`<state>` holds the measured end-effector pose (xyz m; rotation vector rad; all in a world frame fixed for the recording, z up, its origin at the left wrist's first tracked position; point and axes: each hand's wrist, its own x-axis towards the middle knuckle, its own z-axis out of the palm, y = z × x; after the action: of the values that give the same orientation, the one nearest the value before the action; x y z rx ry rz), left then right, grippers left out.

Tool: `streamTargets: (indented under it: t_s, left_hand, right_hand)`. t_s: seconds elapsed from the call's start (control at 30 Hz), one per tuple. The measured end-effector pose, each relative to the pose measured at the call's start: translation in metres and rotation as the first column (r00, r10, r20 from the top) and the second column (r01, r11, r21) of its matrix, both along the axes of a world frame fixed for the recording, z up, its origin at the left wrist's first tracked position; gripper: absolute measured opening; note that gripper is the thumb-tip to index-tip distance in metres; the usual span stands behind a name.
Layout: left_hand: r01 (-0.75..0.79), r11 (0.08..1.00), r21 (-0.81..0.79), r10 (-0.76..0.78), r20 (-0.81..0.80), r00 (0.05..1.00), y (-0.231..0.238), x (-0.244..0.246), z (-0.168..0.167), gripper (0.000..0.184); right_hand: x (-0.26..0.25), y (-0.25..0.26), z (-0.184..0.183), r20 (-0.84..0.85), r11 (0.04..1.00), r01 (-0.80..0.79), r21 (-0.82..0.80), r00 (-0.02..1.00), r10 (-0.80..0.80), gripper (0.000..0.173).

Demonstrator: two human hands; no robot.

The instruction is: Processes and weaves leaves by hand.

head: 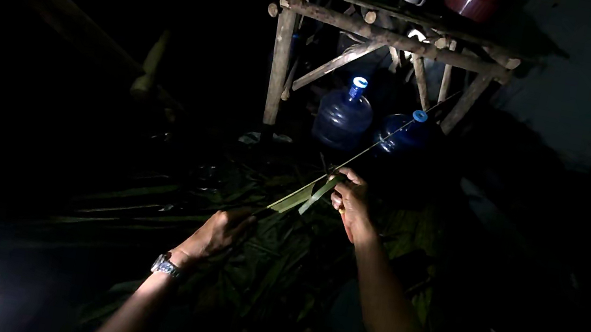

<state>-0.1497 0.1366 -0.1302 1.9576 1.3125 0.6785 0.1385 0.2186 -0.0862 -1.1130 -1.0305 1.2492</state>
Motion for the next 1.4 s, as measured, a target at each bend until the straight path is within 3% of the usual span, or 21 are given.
streamTargets:
  t_s: [0.3, 0.4, 0.5, 0.57, 0.67, 0.77, 0.9, 0.97, 1.07, 1.2, 1.3, 1.4]
  left_hand:
    - [-0.065, 0.996, -0.069, 0.061, -0.048, 0.997, 0.006, -0.062, -0.006, 0.035]
    - [-0.16, 0.982, -0.096, 0.161, 0.004, 0.987, 0.005, -0.075, -0.01, 0.032]
    - [-0.216, 0.971, -0.099, 0.22, 0.026, 0.975, 0.005, -0.065, -0.007, 0.037]
    - [-0.23, 0.97, -0.072, 0.234, 0.038, 0.972, 0.007, -0.052, -0.009, 0.039]
    - [-0.279, 0.959, -0.051, 0.283, 0.1, 0.954, 0.006, -0.025, -0.007, 0.037]
    - [-0.298, 0.955, -0.007, 0.294, 0.187, 0.937, 0.003, -0.002, -0.01, 0.034]
    - [-0.206, 0.978, -0.02, 0.195, 0.413, 0.89, -0.005, 0.019, -0.009, 0.024]
    - [-0.169, 0.984, -0.063, 0.177, 0.517, 0.837, -0.007, 0.026, -0.008, 0.021]
    - [-0.16, 0.975, -0.157, 0.221, 0.548, 0.807, -0.007, 0.03, -0.007, 0.018]
    - [-0.113, 0.979, -0.168, 0.194, 0.617, 0.762, -0.009, 0.032, -0.007, 0.018]
    - [-0.039, 0.972, -0.232, 0.194, 0.694, 0.693, -0.011, 0.036, -0.003, 0.018]
    - [0.019, 0.956, -0.292, 0.201, 0.702, 0.683, -0.015, 0.037, 0.008, 0.02]
  right_hand:
    - [0.047, 0.022, -0.001, -0.1, 0.982, 0.189, 0.02, 0.978, -0.186, 0.017]
    - [0.05, 0.025, -0.002, -0.083, 0.975, 0.222, -0.005, 0.972, -0.221, 0.025]
    - [0.033, 0.02, -0.003, 0.008, 0.995, 0.098, -0.024, 0.995, -0.098, 0.036]
    - [0.013, 0.008, -0.005, 0.098, 0.993, -0.107, -0.041, 0.989, 0.11, 0.038]
    - [-0.023, -0.015, -0.01, 0.232, 0.875, -0.472, -0.11, 0.843, 0.484, 0.042]
    - [-0.056, -0.035, -0.015, 0.226, 0.75, -0.629, -0.202, 0.715, 0.661, 0.047]
    - [-0.075, -0.046, -0.023, 0.127, 0.723, -0.663, -0.196, 0.713, 0.689, 0.035]
    - [-0.075, -0.047, -0.024, 0.143, 0.715, -0.681, -0.156, 0.701, 0.699, 0.047]
    - [-0.072, -0.048, -0.023, 0.191, 0.711, -0.696, -0.098, 0.688, 0.7, 0.046]
    - [-0.068, -0.048, -0.024, 0.184, 0.736, -0.675, -0.052, 0.718, 0.672, 0.039]
    - [-0.063, -0.044, -0.024, 0.183, 0.704, -0.71, 0.011, 0.694, 0.696, 0.032]
    - [-0.057, -0.041, -0.025, 0.213, 0.686, -0.724, 0.066, 0.682, 0.699, 0.023]
